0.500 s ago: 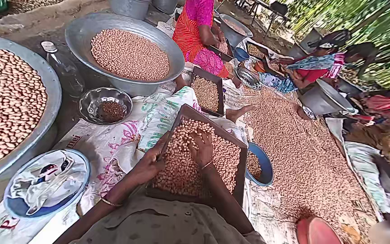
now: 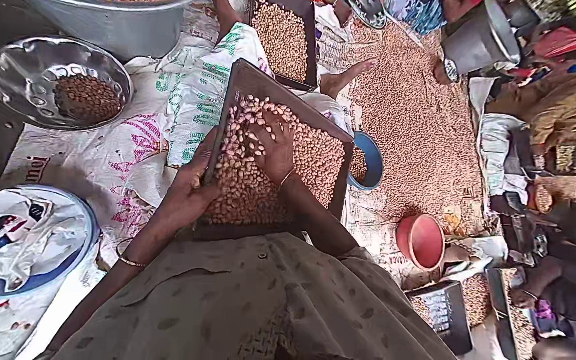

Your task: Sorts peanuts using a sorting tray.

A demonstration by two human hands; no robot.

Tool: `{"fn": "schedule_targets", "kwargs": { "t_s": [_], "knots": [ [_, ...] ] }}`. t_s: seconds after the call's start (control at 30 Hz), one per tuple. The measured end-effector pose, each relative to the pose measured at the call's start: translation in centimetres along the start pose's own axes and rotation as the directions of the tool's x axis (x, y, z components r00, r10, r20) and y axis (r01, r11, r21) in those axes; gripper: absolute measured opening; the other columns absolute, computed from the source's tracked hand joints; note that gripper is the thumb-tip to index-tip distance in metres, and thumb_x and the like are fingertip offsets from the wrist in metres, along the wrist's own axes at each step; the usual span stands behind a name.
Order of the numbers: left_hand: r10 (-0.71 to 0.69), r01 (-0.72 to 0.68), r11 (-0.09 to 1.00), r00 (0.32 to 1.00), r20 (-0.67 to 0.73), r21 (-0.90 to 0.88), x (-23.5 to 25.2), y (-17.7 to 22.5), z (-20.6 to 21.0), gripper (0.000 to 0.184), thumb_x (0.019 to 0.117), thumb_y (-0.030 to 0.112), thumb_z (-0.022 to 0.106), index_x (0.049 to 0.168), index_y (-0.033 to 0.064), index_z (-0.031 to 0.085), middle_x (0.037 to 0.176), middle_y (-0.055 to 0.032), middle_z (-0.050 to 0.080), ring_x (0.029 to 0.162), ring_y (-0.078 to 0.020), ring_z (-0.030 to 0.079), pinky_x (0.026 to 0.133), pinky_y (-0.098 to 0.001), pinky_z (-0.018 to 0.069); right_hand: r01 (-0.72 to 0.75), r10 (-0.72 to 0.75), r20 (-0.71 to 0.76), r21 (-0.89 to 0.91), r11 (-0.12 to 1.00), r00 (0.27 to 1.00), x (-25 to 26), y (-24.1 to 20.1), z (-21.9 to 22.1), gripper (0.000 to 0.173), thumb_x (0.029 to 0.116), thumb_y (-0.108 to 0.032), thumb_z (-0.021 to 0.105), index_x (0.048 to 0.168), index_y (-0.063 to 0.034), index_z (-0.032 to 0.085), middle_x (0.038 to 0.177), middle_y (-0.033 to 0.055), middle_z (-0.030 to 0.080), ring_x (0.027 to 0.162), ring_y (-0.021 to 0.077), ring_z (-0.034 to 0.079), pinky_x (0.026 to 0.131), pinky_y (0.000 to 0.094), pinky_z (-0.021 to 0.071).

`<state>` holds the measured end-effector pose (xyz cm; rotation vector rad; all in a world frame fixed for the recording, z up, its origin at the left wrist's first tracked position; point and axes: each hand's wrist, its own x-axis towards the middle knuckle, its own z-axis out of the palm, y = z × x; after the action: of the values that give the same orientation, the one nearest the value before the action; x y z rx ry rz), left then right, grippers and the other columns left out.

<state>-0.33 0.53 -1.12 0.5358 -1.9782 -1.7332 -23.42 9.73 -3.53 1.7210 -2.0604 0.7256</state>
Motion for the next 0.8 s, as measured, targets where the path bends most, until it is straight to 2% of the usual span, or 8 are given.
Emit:
{"fn": "schedule_targets", "kwargs": {
  "t_s": [0.1,0.23,0.3,0.43,0.53,0.67,0.73,0.8],
  "knots": [
    [-0.195,0.190,0.969,0.981,-0.021,-0.158,-0.6,-3.0,-1.1,0.063,0.0843,-0.004,0.054,0.146,0.0110,0.051,0.113,0.0004,0.069,0.087,0.0005,0.065,0.073,-0.0198,0.0550,-0.168,0.133,0.263,0.116,0.979,0.956,-2.8,3.9,-1.1,0.027,0.0910,-0.017,0.070,0.115,-0.0079,0.078,0.128,0.0219,0.069,0.119,0.0459,0.062,0.099,0.0600,0.0496],
    [-0.345,0.308,0.895,0.936,-0.064,-0.322,-0.3,-5.5,-0.8,0.058,0.0808,-0.004,0.054,0.135,0.0150,0.058,0.107,0.0037,0.070,0.081,0.0001,0.065,0.067,-0.0199,0.0557,-0.286,-0.044,0.672,0.372,0.883,0.739,-7.9,1.3,-4.3,0.060,0.0857,-0.037,0.078,0.141,-0.0171,0.064,0.162,0.0165,0.040,0.150,0.0402,0.034,0.116,0.0706,0.0280],
    [-0.268,0.249,0.930,0.963,-0.035,-0.272,0.2,-3.9,-0.2,0.067,0.0846,-0.005,0.053,0.149,0.0156,0.049,0.121,0.0010,0.067,0.091,-0.0009,0.065,0.074,-0.0209,0.0551,-0.173,-0.119,0.608,0.400,0.900,0.785,-8.0,-2.0,-3.4,0.057,0.0901,-0.035,0.075,0.143,-0.0176,0.063,0.166,0.0197,0.031,0.153,0.0465,0.024,0.111,0.0784,0.0248],
    [0.007,-0.002,0.996,0.999,0.049,-0.093,1.6,0.8,0.7,0.077,0.0834,-0.001,0.054,0.158,0.0090,0.038,0.154,-0.0037,0.047,0.121,-0.0015,0.056,0.096,-0.0207,0.0500,0.186,-0.194,0.025,0.181,0.966,0.981,-3.4,-3.4,0.3,0.027,0.0886,-0.017,0.067,0.114,-0.0147,0.074,0.139,0.0202,0.062,0.139,0.0463,0.047,0.111,0.0688,0.0335],
    [0.035,-0.023,0.988,0.997,0.075,-0.153,1.8,-0.1,0.3,0.078,0.0844,-0.007,0.054,0.159,0.0061,0.035,0.168,-0.0028,0.030,0.139,-0.0043,0.045,0.106,-0.0216,0.0456,-0.047,0.048,0.072,-0.021,0.999,0.996,-0.3,-0.4,0.5,0.024,0.0991,-0.019,0.062,0.117,-0.0115,0.076,0.133,0.0233,0.065,0.126,0.0476,0.059,0.108,0.0692,0.0388],
    [-0.264,0.254,0.903,0.964,0.019,-0.346,1.0,-4.8,-1.0,0.069,0.0845,-0.010,0.053,0.151,0.0098,0.047,0.128,-0.0027,0.065,0.098,-0.0042,0.065,0.083,-0.0231,0.0551,-0.340,0.143,0.635,0.200,0.919,0.759,-1.8,3.3,-6.2,0.030,0.0952,-0.013,0.067,0.123,-0.0034,0.074,0.140,0.0233,0.062,0.135,0.0369,0.055,0.113,0.0507,0.0440],
    [-0.342,0.323,0.844,0.939,0.035,-0.429,1.1,-6.7,-1.4,0.068,0.0823,-0.009,0.053,0.147,0.0108,0.049,0.117,-0.0023,0.068,0.090,-0.0044,0.065,0.077,-0.0219,0.0559,-0.441,0.251,0.500,0.309,0.842,0.829,-5.2,5.2,-9.4,0.031,0.0939,-0.010,0.066,0.120,0.0045,0.072,0.132,0.0237,0.066,0.127,0.0281,0.063,0.107,0.0373,0.0528],
    [-0.401,0.372,0.775,0.914,0.056,-0.511,1.0,-7.1,-1.2,0.070,0.0804,-0.009,0.053,0.147,0.0119,0.049,0.113,-0.0015,0.068,0.084,-0.0037,0.066,0.071,-0.0202,0.0567,-0.584,0.560,0.241,0.038,0.811,0.793,-8.7,7.3,-12.0,0.039,0.0935,-0.015,0.070,0.125,0.0082,0.068,0.129,0.0294,0.064,0.113,0.0338,0.068,0.095,0.0423,0.0564]
  ]
}}
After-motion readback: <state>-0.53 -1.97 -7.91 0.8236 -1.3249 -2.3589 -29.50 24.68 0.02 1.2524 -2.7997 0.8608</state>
